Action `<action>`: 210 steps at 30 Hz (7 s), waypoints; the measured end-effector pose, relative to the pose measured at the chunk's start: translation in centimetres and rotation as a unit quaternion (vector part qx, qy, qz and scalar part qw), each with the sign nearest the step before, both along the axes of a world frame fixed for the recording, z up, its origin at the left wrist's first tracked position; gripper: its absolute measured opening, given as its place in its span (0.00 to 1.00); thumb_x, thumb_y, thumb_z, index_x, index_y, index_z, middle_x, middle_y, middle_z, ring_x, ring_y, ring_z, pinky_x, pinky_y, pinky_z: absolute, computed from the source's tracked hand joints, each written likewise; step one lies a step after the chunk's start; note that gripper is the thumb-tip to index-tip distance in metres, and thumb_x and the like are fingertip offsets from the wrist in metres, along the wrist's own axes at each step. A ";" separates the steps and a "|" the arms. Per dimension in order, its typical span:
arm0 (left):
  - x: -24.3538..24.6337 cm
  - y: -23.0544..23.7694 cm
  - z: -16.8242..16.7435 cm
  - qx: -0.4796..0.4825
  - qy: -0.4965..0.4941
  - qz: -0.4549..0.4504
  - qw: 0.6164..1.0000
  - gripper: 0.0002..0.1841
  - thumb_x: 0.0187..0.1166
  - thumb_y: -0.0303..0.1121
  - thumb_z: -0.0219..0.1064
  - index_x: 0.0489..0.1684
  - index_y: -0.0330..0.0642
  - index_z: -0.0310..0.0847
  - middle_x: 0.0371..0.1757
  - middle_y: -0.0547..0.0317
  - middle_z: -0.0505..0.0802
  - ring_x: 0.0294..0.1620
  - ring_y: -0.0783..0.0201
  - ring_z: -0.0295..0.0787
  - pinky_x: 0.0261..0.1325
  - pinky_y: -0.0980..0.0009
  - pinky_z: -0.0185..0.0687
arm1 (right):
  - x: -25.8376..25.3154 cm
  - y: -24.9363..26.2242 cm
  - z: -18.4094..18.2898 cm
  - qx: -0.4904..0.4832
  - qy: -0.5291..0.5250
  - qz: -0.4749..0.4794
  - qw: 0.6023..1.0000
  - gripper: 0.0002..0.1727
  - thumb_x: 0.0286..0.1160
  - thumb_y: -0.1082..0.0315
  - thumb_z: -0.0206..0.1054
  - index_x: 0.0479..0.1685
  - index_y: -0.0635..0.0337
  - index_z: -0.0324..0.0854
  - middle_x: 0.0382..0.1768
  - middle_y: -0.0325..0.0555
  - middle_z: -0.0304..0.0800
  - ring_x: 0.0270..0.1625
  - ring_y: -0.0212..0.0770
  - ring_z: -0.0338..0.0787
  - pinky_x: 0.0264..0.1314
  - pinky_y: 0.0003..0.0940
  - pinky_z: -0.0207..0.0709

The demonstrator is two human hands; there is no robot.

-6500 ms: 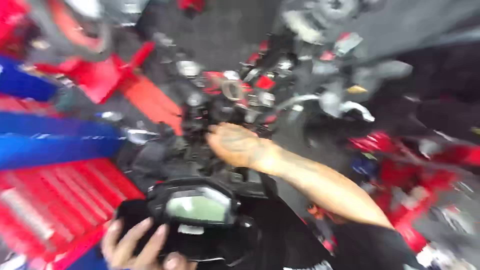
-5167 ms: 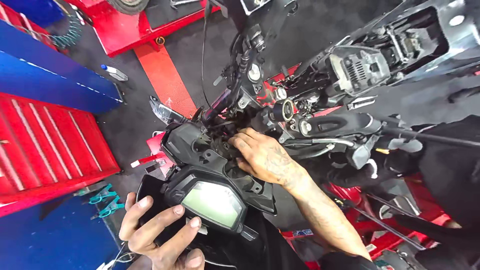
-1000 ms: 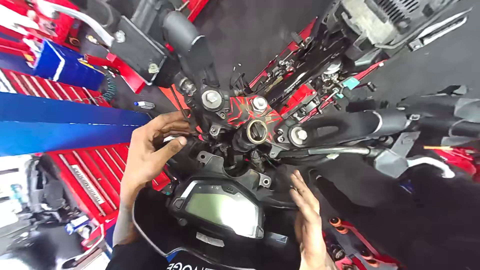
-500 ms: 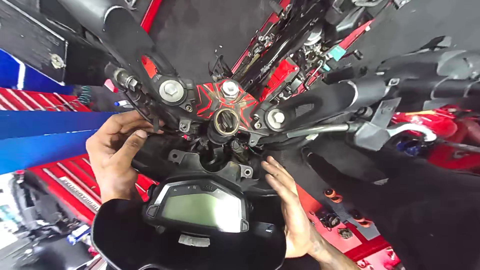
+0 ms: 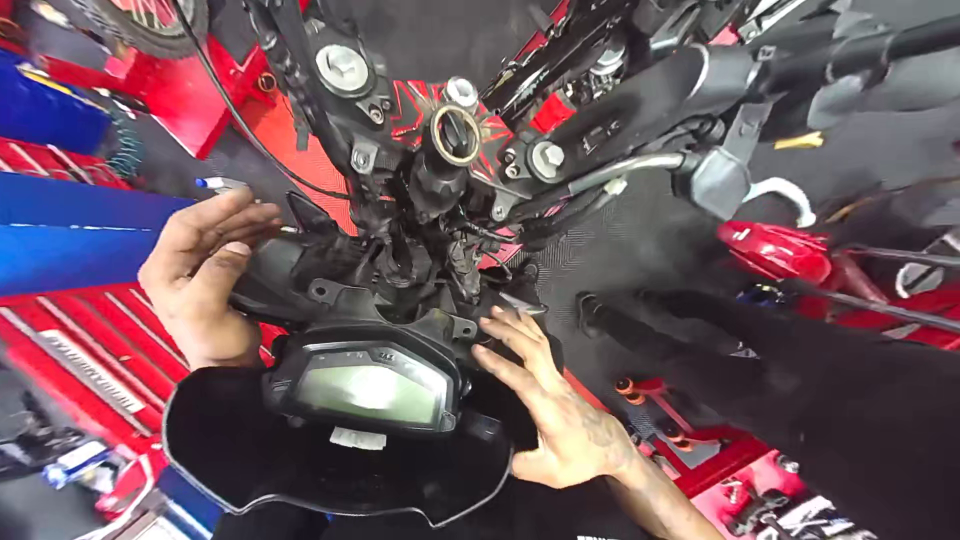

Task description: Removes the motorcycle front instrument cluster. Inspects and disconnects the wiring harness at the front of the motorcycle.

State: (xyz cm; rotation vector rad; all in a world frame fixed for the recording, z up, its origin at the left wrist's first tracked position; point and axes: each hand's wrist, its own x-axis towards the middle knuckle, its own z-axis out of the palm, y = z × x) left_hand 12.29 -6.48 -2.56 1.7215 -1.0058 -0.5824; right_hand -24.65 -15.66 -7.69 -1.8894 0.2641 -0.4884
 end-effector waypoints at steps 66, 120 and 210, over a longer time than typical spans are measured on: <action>-12.9 -2.6 0.7 0.206 -0.329 -0.227 0.893 0.21 0.90 0.35 0.52 0.79 0.44 0.76 0.69 0.46 0.87 0.69 0.44 0.85 0.68 0.45 0.82 | 2.7 -5.4 -3.1 0.278 0.179 0.072 0.941 0.20 0.76 0.61 0.73 0.60 0.60 0.78 0.42 0.41 0.89 0.32 0.33 0.90 0.28 0.28 0.87; -15.5 -4.2 -4.5 0.174 -0.259 -0.179 0.933 0.21 0.71 0.31 0.72 0.64 0.41 0.79 0.48 0.55 0.93 0.41 0.59 0.90 0.44 0.59 0.87 | -0.1 -10.2 -6.1 0.174 0.034 0.047 0.983 0.18 0.74 0.83 0.55 0.49 0.64 0.91 0.51 0.45 0.95 0.47 0.33 0.92 0.51 0.32 0.89; -14.8 -4.2 -4.8 0.306 0.007 -0.170 0.937 0.16 0.89 0.46 0.62 0.32 0.50 0.87 0.24 0.69 0.88 0.24 0.76 0.82 0.29 0.73 0.76 | 0.7 -7.3 -6.6 0.418 0.000 0.006 0.909 0.10 0.75 0.79 0.69 0.54 0.67 0.86 0.44 0.49 0.94 0.45 0.40 0.95 0.53 0.38 0.91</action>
